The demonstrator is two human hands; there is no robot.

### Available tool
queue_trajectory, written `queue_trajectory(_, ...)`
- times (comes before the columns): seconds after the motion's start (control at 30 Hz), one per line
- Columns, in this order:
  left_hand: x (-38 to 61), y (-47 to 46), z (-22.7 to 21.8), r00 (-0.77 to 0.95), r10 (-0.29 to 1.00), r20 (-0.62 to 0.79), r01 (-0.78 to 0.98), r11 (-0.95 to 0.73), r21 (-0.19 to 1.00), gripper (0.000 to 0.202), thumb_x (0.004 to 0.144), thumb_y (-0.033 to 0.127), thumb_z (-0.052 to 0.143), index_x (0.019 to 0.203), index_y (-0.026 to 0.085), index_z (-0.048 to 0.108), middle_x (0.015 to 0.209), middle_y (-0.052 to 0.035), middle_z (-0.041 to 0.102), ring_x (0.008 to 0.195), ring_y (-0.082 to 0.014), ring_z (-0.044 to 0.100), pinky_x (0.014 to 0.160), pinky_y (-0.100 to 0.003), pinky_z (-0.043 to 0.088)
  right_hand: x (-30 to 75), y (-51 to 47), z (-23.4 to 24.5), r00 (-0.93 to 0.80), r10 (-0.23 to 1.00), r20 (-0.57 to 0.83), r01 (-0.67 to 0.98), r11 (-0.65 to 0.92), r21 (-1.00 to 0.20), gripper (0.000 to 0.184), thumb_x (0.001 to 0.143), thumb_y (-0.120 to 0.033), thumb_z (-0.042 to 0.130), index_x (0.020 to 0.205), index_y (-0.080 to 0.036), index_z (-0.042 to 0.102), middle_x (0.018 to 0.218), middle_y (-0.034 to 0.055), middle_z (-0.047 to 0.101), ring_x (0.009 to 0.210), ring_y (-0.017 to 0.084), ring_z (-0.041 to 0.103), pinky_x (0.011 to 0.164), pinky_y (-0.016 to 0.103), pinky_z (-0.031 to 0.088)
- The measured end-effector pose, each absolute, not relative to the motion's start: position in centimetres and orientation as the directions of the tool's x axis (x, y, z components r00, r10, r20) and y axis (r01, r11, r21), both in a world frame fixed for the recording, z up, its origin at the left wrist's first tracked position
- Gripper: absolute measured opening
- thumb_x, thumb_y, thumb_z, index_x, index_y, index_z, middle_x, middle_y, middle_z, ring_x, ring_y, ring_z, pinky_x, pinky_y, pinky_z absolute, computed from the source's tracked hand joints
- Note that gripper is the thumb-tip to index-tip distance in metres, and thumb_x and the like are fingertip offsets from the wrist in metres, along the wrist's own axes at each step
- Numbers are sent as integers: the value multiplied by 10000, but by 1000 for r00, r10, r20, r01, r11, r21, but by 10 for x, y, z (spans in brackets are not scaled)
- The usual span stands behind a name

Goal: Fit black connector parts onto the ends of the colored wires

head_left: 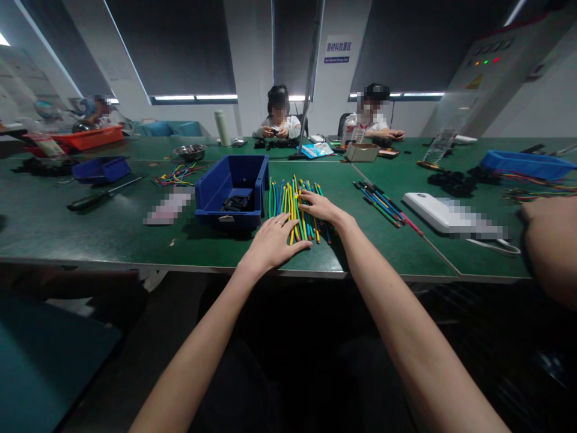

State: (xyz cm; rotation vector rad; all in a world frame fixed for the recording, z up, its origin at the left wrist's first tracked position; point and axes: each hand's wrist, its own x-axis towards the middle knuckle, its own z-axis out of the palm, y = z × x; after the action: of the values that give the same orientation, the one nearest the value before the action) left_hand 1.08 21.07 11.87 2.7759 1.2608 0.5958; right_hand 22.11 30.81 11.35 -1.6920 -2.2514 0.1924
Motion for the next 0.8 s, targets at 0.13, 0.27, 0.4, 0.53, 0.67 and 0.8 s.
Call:
queue_trajectory(0.13, 11, 211, 119, 597, 731, 331, 716, -671, 192, 761, 822, 731, 362, 1325, 180, 513, 1440, -116, 458, 1362, -250, 379, 1136, -398, 294, 221, 310, 112, -251, 955, 158, 913, 288, -291, 515, 923, -352, 440, 1396, -148, 463, 1522, 95, 318, 1398, 218, 305, 1140, 348, 254)
queue_trajectory(0.27, 11, 211, 120, 594, 739, 319, 722, -664, 194, 743, 818, 728, 378, 1329, 204, 513, 1448, -101, 451, 1362, -252, 378, 1133, -405, 297, 219, 309, 114, -279, 946, 164, 906, 316, -281, 459, 929, -312, 399, 1343, -161, 530, 1484, 75, 396, 1402, 202, 296, 1137, 334, 255)
queue_trajectory(0.4, 11, 212, 119, 592, 741, 317, 722, -663, 198, 742, 814, 734, 377, 1338, 226, 509, 1460, -82, 439, 1369, -253, 367, 1140, -406, 286, 218, 302, 122, -289, 934, 210, 885, 344, -313, 409, 916, -252, 372, 1204, -161, 647, 1376, 64, 533, 1359, 176, 376, 1107, 295, 297)
queue_trajectory(0.53, 11, 212, 118, 592, 741, 317, 724, -662, 196, 753, 816, 738, 363, 1338, 216, 511, 1457, -87, 443, 1369, -256, 367, 1140, -405, 287, 218, 291, 134, -279, 922, 268, 846, 368, -386, 345, 866, -250, 429, 975, -159, 744, 1338, 67, 568, 1277, 186, 482, 1056, 268, 352)
queue_trajectory(0.67, 11, 211, 119, 589, 743, 317, 727, -659, 192, 760, 818, 739, 355, 1343, 210, 504, 1457, -92, 442, 1371, -256, 364, 1142, -408, 283, 216, 284, 140, -261, 916, 304, 800, 381, -463, 323, 827, -258, 449, 798, -170, 758, 1287, 39, 611, 1208, 209, 540, 996, 265, 403)
queue_trajectory(0.8, 11, 211, 120, 591, 741, 318, 728, -660, 186, 762, 823, 734, 349, 1337, 194, 509, 1454, -104, 444, 1366, -258, 372, 1137, -408, 292, 208, 283, 140, -227, 917, 328, 836, 356, -418, 356, 861, -246, 391, 857, -174, 739, 1182, 35, 672, 1088, 201, 604, 922, 260, 433)
